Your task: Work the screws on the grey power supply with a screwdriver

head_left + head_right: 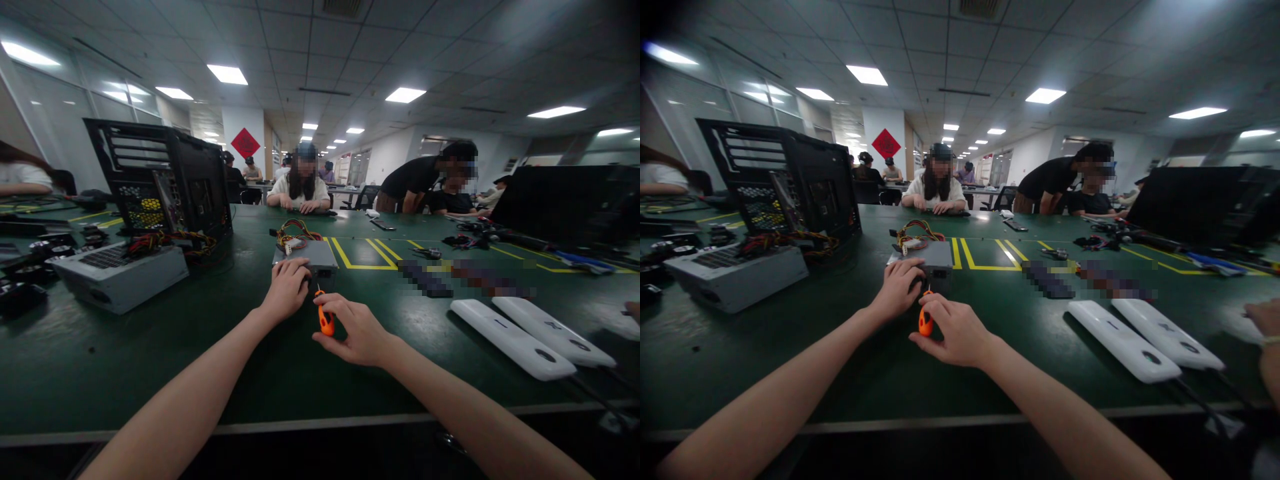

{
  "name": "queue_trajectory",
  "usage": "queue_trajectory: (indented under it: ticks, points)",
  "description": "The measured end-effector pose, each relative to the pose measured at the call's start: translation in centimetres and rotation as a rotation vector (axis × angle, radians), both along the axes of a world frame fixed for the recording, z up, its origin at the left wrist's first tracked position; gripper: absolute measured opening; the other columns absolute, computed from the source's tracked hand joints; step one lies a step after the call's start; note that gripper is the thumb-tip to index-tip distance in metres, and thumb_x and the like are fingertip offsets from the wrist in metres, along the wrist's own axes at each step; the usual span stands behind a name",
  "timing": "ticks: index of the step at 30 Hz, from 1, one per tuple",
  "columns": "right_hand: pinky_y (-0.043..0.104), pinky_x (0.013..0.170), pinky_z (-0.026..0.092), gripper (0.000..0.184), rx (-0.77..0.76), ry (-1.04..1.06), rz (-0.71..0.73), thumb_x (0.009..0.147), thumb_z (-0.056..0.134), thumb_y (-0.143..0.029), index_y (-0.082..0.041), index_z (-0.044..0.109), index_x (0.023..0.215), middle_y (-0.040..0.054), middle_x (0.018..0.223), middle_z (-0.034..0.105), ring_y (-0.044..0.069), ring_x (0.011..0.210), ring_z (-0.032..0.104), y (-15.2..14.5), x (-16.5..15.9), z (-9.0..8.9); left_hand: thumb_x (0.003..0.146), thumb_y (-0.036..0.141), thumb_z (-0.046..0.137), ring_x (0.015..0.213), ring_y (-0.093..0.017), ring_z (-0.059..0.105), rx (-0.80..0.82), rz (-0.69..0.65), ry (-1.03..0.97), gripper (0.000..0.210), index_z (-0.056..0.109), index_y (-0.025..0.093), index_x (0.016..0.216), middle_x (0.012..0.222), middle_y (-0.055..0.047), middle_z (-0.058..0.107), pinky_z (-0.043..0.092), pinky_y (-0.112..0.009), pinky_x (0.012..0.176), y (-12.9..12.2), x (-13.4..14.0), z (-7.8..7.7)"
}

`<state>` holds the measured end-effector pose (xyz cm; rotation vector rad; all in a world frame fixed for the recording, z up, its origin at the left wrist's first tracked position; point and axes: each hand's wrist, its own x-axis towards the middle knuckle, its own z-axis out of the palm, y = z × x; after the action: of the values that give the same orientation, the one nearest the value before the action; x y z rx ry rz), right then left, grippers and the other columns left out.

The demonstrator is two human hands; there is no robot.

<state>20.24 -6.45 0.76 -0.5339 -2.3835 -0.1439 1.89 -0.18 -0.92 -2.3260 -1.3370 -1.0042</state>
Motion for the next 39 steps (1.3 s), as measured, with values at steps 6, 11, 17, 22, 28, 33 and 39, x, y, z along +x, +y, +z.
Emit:
queue_trajectory:
  ticks: [6,11,17,22,28,33,39]
  points:
    - [0.033,0.078,0.049,0.029,0.058,-0.089,0.02,0.087,0.043,-0.03,-0.017,0.046,0.112,0.0125,0.112,0.054,0.021,0.1,0.056,-0.4,-0.1,0.53,0.079,0.017,0.046,0.115,-0.021,0.042,-0.006,0.007,-0.005,0.018,0.057,0.023,0.091,0.124,-0.005,0.051,0.024,-0.042,0.1,0.1,0.05,-0.08]
    - [0.033,0.073,0.051,0.024,0.03,0.045,-0.011,0.084,0.049,-0.037,-0.018,0.044,0.099,0.012,0.104,0.059,0.021,0.092,0.061,0.05,0.08,-0.15,0.079,0.017,0.046,0.116,-0.021,0.041,0.005,-0.006,-0.002,0.018,0.057,0.023,0.092,0.125,-0.005,0.049,0.025,-0.041,0.099,-0.02,0.0,-0.02]
    - [0.033,0.079,0.049,0.032,-0.005,-0.024,0.023,0.084,0.047,-0.032,-0.016,0.043,0.112,0.0129,0.111,0.054,0.021,0.1,0.055,-0.26,0.12,0.39,0.079,0.017,0.046,0.116,-0.021,0.041,0.009,-0.006,0.002,0.018,0.057,0.022,0.092,0.125,-0.005,0.05,0.026,-0.041,0.099,0.09,-0.04,-0.05]
    - [0.033,0.077,0.049,0.026,0.044,-0.062,0.02,0.085,0.048,-0.033,-0.017,0.047,0.105,0.0117,0.109,0.057,0.022,0.097,0.058,-0.25,-0.06,0.35,0.08,0.018,0.045,0.117,-0.021,0.04,-0.002,-0.008,0.007,0.019,0.057,0.023,0.094,0.126,-0.005,0.048,0.026,-0.041,0.099,0.0,-0.13,0.01]
    - [0.033,0.077,0.049,0.029,-0.016,0.003,0.006,0.083,0.049,-0.036,-0.016,0.044,0.103,0.0119,0.103,0.059,0.021,0.095,0.058,-0.01,0.17,0.17,0.08,0.017,0.045,0.116,-0.021,0.041,0.003,-0.012,0.006,0.019,0.058,0.022,0.093,0.126,-0.005,0.049,0.026,-0.041,0.098,0.03,-0.12,-0.07]
    - [0.033,0.077,0.048,0.031,0.034,-0.097,0.031,0.085,0.046,-0.034,-0.016,0.047,0.11,0.011,0.108,0.056,0.021,0.095,0.057,-0.06,0.12,0.44,0.079,0.017,0.045,0.116,-0.021,0.041,0.003,-0.014,-0.007,0.02,0.059,0.023,0.092,0.126,-0.004,0.048,0.026,-0.041,0.099,0.17,-0.09,-0.19]
    - [0.032,0.078,0.048,0.026,0.019,-0.061,0.019,0.086,0.046,-0.034,-0.015,0.048,0.103,0.0114,0.105,0.058,0.02,0.095,0.057,0.03,0.11,0.19,0.08,0.017,0.045,0.117,-0.021,0.04,0.007,-0.015,0.002,0.02,0.059,0.023,0.093,0.126,-0.005,0.048,0.026,-0.042,0.099,0.06,-0.11,-0.17]
